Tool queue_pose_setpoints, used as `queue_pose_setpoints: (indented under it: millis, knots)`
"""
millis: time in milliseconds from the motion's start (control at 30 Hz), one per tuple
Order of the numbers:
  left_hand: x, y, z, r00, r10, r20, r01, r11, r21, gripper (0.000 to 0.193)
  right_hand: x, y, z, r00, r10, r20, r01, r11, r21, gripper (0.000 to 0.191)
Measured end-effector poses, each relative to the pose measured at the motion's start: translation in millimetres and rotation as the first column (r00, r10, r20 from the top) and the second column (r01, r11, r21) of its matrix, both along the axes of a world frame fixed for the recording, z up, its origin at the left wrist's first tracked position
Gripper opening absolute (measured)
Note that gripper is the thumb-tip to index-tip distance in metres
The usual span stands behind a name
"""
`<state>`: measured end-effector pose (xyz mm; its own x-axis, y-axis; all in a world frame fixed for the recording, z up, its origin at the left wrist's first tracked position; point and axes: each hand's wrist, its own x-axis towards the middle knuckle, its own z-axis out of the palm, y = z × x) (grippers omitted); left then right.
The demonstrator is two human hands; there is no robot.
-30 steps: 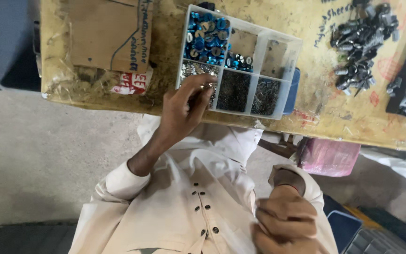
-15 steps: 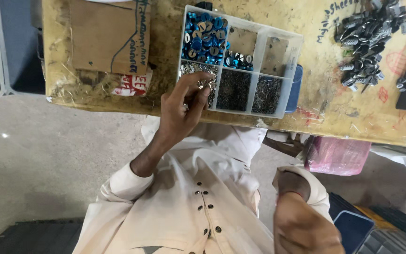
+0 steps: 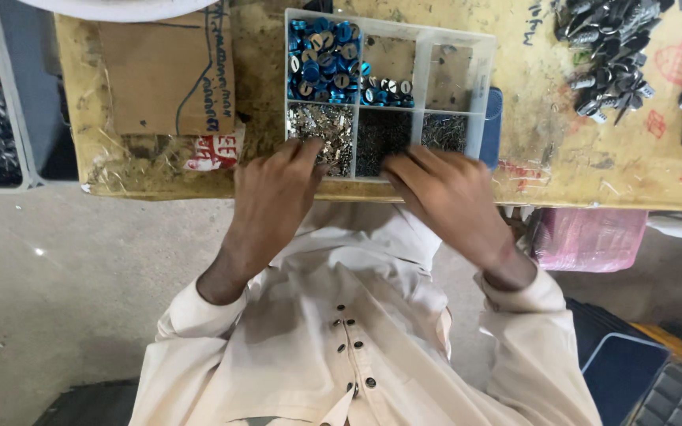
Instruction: The person assembles keys by inserting pins into key blanks and attaching them to key rings. They repeatedly pick pins and blanks from a compartmentalized tray, insert the pins, and place the assembled keys on the table.
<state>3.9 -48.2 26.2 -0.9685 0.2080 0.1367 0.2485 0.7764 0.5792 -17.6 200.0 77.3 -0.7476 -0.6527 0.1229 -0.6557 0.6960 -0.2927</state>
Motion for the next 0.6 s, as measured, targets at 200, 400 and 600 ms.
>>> queue_pose_setpoints:
  millis: [200,400,600]
  knots:
    - [-11.7,3.9,-4.7,0.974,-0.074,0.213,0.118,0.972,-0.203,0.016,-20.0,-7.1,-39.0,0.996,-0.035,0.081,0.017,0.978,0.209,0.015]
    - [-10.9,2.8,-9.3,0.999,-0.035,0.042,0.036,0.998,-0.044,0.010,-22.8,-13.6,-30.5,0.984,-0.079,0.157,0.090,0.994,-0.065,0.015]
    - [-0.7,2.8,-13.4,0.999,0.046,0.010,-0.047,0.918,0.393,0.017,-16.7,-7.3,-46.9,0.968,-0.113,0.226,0.193,0.907,-0.373,0.014]
